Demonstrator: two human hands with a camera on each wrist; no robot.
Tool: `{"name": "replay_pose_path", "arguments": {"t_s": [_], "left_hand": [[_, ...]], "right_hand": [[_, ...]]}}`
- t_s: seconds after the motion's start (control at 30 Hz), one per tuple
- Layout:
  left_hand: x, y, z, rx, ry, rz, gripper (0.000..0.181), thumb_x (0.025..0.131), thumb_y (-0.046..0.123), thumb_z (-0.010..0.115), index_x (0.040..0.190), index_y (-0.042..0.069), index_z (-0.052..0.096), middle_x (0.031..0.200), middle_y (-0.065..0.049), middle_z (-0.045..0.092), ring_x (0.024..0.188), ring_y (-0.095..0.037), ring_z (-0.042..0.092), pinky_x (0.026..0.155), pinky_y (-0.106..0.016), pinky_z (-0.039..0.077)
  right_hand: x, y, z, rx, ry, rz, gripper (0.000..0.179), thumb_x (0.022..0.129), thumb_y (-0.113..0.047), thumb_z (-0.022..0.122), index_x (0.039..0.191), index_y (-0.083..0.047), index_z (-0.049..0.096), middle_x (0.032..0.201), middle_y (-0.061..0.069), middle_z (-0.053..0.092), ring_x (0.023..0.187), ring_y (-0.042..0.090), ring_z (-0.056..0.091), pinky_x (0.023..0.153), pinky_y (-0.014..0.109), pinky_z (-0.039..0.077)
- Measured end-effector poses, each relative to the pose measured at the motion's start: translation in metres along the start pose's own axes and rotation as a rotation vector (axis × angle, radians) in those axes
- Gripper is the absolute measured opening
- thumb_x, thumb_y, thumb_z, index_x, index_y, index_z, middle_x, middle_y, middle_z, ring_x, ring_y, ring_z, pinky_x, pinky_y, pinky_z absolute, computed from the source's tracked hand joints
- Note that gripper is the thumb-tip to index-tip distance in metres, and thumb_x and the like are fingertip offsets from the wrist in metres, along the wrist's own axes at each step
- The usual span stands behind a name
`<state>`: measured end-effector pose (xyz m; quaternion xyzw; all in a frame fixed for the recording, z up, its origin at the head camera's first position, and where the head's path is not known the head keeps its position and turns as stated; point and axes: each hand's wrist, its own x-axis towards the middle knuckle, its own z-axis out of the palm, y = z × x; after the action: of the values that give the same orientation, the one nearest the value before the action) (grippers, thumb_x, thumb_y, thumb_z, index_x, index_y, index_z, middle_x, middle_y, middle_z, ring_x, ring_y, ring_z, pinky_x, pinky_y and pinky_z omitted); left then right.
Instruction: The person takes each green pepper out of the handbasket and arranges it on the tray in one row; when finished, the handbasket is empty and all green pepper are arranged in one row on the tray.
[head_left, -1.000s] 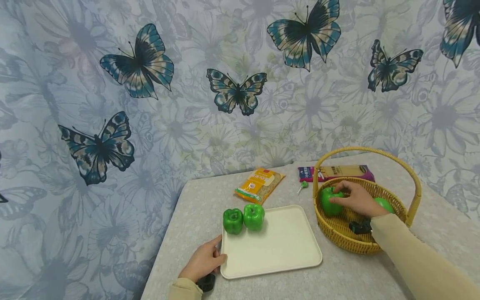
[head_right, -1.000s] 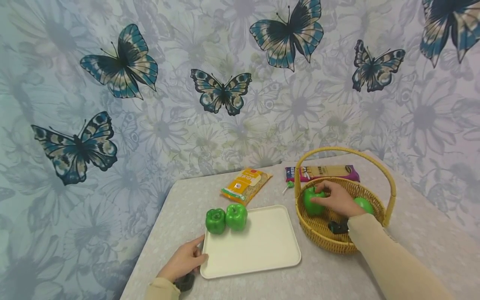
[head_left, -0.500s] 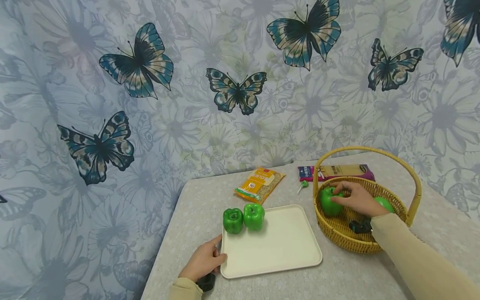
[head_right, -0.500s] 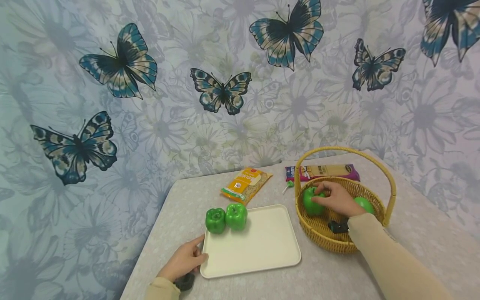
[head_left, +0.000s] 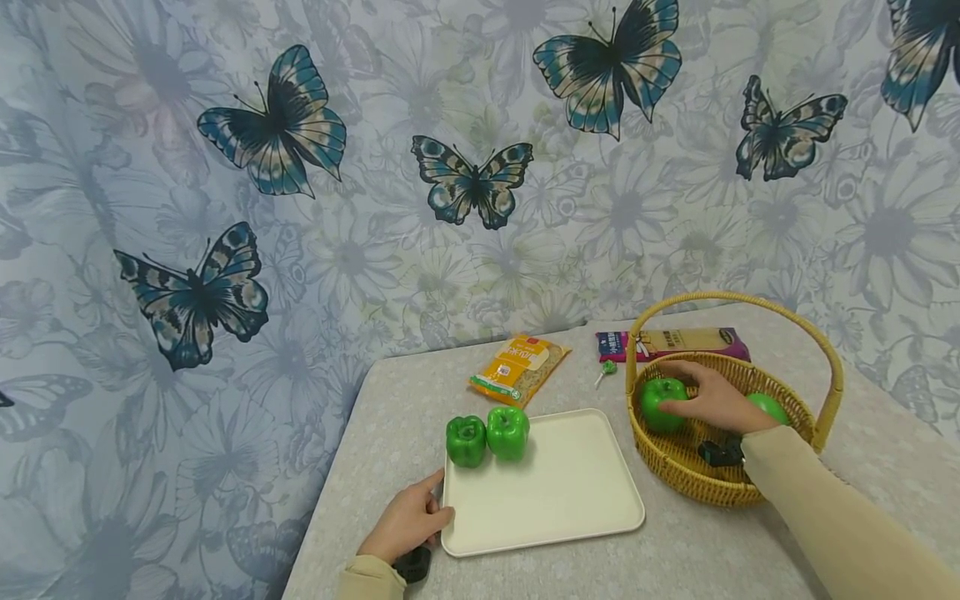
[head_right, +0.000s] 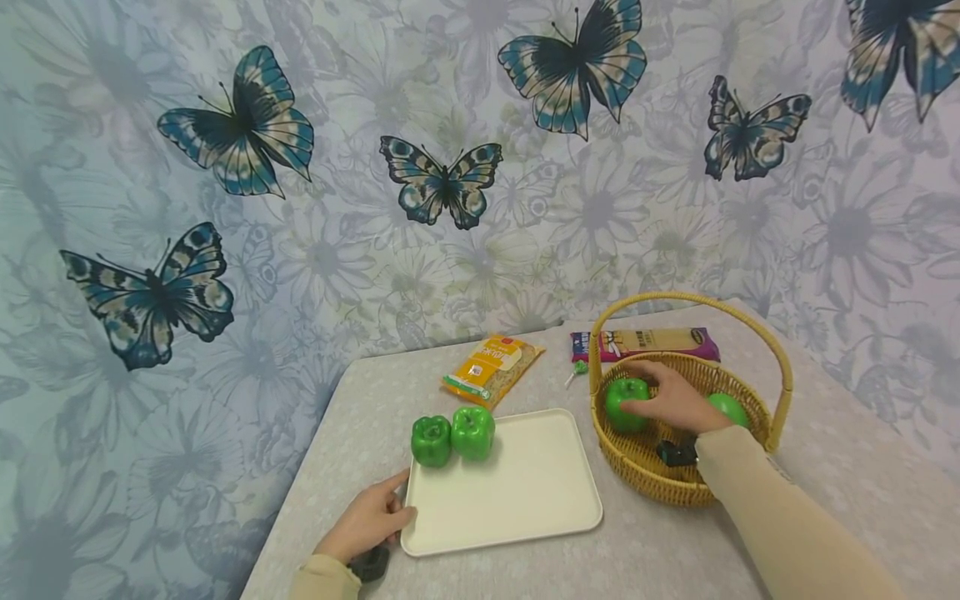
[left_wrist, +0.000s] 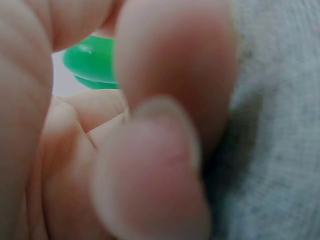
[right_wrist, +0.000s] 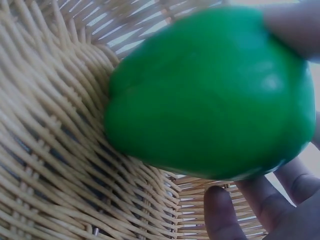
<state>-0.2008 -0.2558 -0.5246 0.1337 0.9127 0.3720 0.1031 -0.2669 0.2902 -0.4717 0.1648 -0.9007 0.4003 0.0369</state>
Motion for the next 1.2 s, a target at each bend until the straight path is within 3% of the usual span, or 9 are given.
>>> {"name": "replay_pose_path", "arguments": {"t_s": [0.27, 0.5, 0.8, 1.03, 1.2], "left_hand": [[0.0001, 0.0004, 0.0002, -0.005, 0.006, 0.005, 0.079, 0.090, 0.023, 0.070, 0.157, -0.004, 0.037, 0.066, 0.002, 0.062, 0.051, -0.016, 0.060, 0.047, -0.033, 0.051], [-0.0006, 0.0019, -0.0004, -0.014, 0.006, 0.012, 0.078, 0.090, 0.022, 0.070, 0.157, -0.003, 0.038, 0.065, 0.002, 0.062, 0.050, -0.015, 0.060, 0.046, -0.032, 0.050], [-0.0006, 0.0036, 0.0004, -0.008, 0.003, 0.004, 0.078, 0.090, 0.022, 0.070, 0.157, -0.003, 0.038, 0.065, 0.002, 0.062, 0.049, -0.013, 0.059, 0.046, -0.030, 0.049], [0.0009, 0.0026, 0.0001, -0.005, 0.004, 0.004, 0.078, 0.090, 0.023, 0.071, 0.157, -0.002, 0.039, 0.065, 0.001, 0.062, 0.050, -0.015, 0.060, 0.046, -0.033, 0.050], [0.0005, 0.0001, 0.0006, -0.011, -0.001, -0.008, 0.079, 0.090, 0.023, 0.072, 0.157, -0.001, 0.039, 0.065, 0.000, 0.062, 0.051, -0.017, 0.059, 0.047, -0.034, 0.051]], "right_hand": [[-0.0013, -0.0006, -0.0004, -0.003, -0.025, -0.014, 0.077, 0.091, -0.041, 0.078, 0.153, -0.007, 0.048, 0.153, 0.025, 0.048, 0.138, 0.052, 0.044, 0.104, 0.072, 0.040], [0.0002, 0.0000, 0.0016, -0.044, -0.052, -0.001, 0.066, 0.090, -0.042, 0.078, 0.145, -0.011, 0.058, 0.143, 0.022, 0.058, 0.125, 0.043, 0.058, 0.097, 0.062, 0.050], [-0.0001, -0.0006, 0.0017, -0.048, -0.053, -0.004, 0.064, 0.090, -0.043, 0.078, 0.144, -0.013, 0.059, 0.142, 0.019, 0.060, 0.122, 0.038, 0.060, 0.095, 0.057, 0.052], [0.0006, -0.0001, -0.0003, -0.040, -0.059, -0.004, 0.065, 0.092, -0.042, 0.077, 0.145, -0.010, 0.057, 0.142, 0.021, 0.059, 0.125, 0.042, 0.058, 0.096, 0.061, 0.051], [0.0023, -0.0011, 0.0004, -0.032, -0.068, 0.010, 0.063, 0.092, -0.042, 0.076, 0.143, -0.011, 0.058, 0.139, 0.020, 0.061, 0.120, 0.037, 0.061, 0.094, 0.055, 0.052]]}}
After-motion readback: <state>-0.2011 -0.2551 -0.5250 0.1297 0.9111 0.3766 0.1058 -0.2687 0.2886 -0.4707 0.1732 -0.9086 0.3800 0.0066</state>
